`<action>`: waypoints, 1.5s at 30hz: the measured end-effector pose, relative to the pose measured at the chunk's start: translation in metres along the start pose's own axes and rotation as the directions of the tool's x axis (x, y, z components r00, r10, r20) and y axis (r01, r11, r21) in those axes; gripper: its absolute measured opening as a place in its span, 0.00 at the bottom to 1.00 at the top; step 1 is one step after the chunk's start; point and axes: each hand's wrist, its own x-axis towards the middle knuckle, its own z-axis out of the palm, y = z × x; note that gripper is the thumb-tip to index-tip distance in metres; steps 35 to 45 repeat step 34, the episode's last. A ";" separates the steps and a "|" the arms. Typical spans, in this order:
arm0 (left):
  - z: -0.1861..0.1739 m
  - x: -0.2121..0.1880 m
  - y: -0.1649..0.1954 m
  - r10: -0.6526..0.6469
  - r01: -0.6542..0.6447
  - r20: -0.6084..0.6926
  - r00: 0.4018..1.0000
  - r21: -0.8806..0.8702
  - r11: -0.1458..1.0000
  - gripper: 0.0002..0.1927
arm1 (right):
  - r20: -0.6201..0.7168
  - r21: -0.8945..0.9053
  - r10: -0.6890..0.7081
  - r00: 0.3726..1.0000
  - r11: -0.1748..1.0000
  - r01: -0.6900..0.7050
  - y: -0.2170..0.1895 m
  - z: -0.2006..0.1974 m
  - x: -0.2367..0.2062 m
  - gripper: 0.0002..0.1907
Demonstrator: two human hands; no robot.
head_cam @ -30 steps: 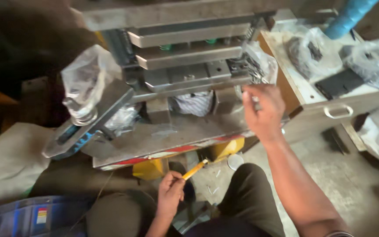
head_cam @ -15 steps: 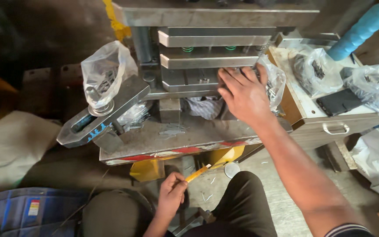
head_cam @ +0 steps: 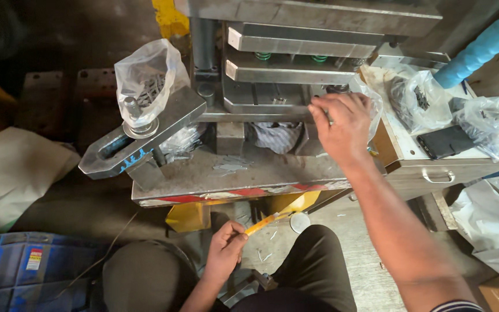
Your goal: The person operates a manual press to shape small metal pieces, repeatedly inserting each piece into the die and actuating the press. The person uses a yellow plastic tool to assist with placement and removal of the pieces.
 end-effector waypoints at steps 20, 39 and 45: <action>-0.006 -0.001 -0.020 0.082 -0.081 0.087 0.993 -0.014 0.997 0.03 | 0.303 -0.151 0.080 0.950 0.988 -0.035 -0.032 0.011 0.002 0.37; -0.013 -0.012 -0.002 0.107 -0.091 0.118 0.987 -0.132 0.987 0.03 | 0.375 -0.168 0.126 0.918 0.984 -0.066 -0.016 0.048 0.021 0.29; -0.013 -0.012 -0.002 0.107 -0.091 0.118 0.987 -0.132 0.987 0.03 | 0.375 -0.168 0.126 0.918 0.984 -0.066 -0.016 0.048 0.021 0.29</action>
